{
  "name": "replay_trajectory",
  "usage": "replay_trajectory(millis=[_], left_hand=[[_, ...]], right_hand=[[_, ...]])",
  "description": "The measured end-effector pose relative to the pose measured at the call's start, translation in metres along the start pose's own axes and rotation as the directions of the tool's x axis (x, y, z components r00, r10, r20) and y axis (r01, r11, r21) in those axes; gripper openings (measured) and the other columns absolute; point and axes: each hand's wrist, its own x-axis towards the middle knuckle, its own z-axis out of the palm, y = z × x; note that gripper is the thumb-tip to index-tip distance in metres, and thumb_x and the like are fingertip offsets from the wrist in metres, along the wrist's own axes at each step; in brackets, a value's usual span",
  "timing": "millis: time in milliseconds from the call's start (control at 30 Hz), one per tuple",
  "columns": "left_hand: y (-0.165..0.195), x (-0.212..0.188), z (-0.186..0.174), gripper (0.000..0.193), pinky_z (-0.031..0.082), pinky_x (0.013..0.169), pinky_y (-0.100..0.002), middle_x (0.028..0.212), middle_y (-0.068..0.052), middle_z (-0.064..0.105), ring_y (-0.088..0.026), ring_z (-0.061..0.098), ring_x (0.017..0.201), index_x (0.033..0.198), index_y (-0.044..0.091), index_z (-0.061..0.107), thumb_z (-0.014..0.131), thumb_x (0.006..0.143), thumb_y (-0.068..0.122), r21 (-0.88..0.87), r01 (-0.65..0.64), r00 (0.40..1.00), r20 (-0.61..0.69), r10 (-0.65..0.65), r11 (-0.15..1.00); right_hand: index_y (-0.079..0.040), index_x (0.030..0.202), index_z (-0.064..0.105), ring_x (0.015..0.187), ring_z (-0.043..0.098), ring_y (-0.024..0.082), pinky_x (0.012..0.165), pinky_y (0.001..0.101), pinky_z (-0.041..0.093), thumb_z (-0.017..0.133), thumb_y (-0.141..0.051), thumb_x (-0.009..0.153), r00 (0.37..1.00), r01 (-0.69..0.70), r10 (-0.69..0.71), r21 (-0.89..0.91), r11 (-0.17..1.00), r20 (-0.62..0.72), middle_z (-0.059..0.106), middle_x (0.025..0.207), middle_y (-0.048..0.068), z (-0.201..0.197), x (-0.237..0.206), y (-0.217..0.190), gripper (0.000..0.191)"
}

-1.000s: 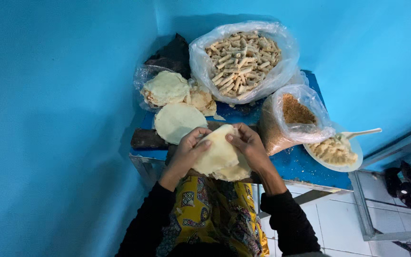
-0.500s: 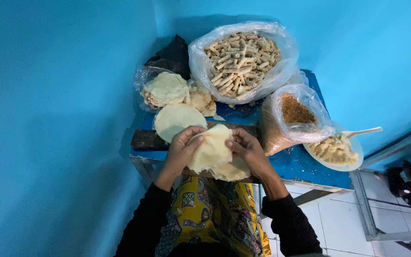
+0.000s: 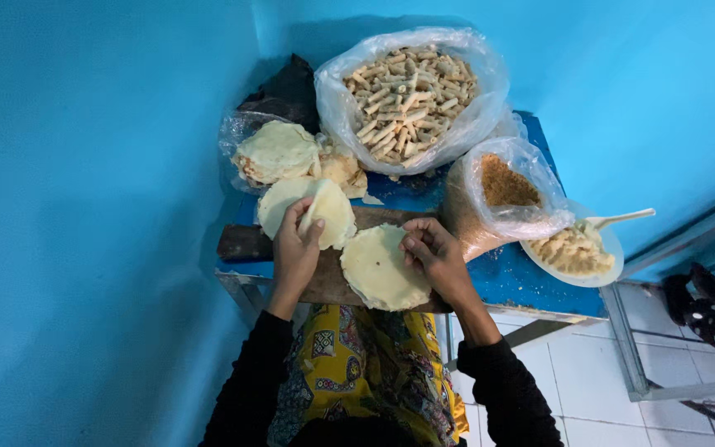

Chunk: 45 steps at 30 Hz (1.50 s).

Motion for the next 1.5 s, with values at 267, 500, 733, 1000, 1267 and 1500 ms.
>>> replay_trajectory(millis=[267,500,733,1000,1267,1500], left_hand=[[0.001,-0.002,0.000,0.041,0.051,0.103,-0.036,0.132,-0.015,0.064,-0.022,0.062,0.123,0.137,0.001,0.056,0.065,0.097,0.010,-0.041,-0.016,1.000,-0.006,0.015,0.999],[0.004,-0.008,-0.004,0.042,0.051,0.103,-0.040,0.136,-0.015,0.061,-0.026,0.060,0.126,0.139,0.003,0.055,0.063,0.100,0.017,0.078,0.033,0.999,0.029,-0.035,0.996],[0.001,-0.001,-0.002,0.042,0.053,0.099,-0.040,0.133,-0.015,0.063,-0.025,0.062,0.122,0.138,0.003,0.057,0.063,0.100,0.020,0.104,-0.014,0.999,0.035,0.010,0.994],[0.008,0.001,0.000,0.043,0.055,0.093,-0.039,0.128,-0.015,0.067,-0.025,0.067,0.115,0.136,0.003,0.058,0.063,0.097,0.019,0.059,0.038,0.999,0.013,-0.039,0.998],[0.014,0.002,-0.001,0.041,0.055,0.094,-0.040,0.124,-0.014,0.071,-0.026,0.070,0.113,0.132,0.003,0.062,0.065,0.094,0.019,0.111,0.068,0.998,-0.013,-0.067,0.991],[0.015,0.004,-0.001,0.042,0.053,0.096,-0.040,0.132,-0.014,0.065,-0.026,0.064,0.119,0.135,0.006,0.059,0.064,0.096,0.022,0.145,0.073,0.997,0.010,-0.075,0.987]], right_hand=[[0.000,0.119,0.060,0.073,0.059,0.009,0.068,0.0239,0.049,0.060,-0.007,0.100,0.998,0.053,-0.054,-0.069,0.996,-0.015,0.065,0.088,0.002,0.000,-0.006,-0.002,0.020],[0.000,0.118,0.060,0.074,0.058,0.009,0.070,0.0244,0.051,0.060,-0.006,0.101,0.997,0.071,-0.071,-0.033,0.997,-0.005,0.064,0.088,0.003,-0.001,-0.005,0.008,0.019],[-0.001,0.116,0.061,0.072,0.058,0.009,0.069,0.0240,0.050,0.060,-0.008,0.099,0.999,0.048,-0.048,-0.035,0.998,-0.001,0.065,0.085,0.002,-0.004,0.002,0.012,0.019],[0.000,0.116,0.061,0.071,0.056,0.009,0.066,0.0241,0.048,0.061,-0.008,0.100,0.999,0.039,-0.039,-0.030,0.999,0.003,0.062,0.082,0.001,-0.005,0.005,0.012,0.019],[-0.001,0.116,0.062,0.070,0.056,0.010,0.065,0.0247,0.048,0.061,-0.008,0.099,1.000,0.031,-0.031,-0.055,0.998,0.004,0.062,0.080,0.001,-0.005,0.009,0.010,0.019],[0.000,0.116,0.062,0.071,0.056,0.010,0.067,0.0243,0.049,0.061,-0.007,0.098,0.999,0.032,-0.032,-0.063,0.998,0.008,0.060,0.081,0.000,-0.002,0.007,0.003,0.019]])
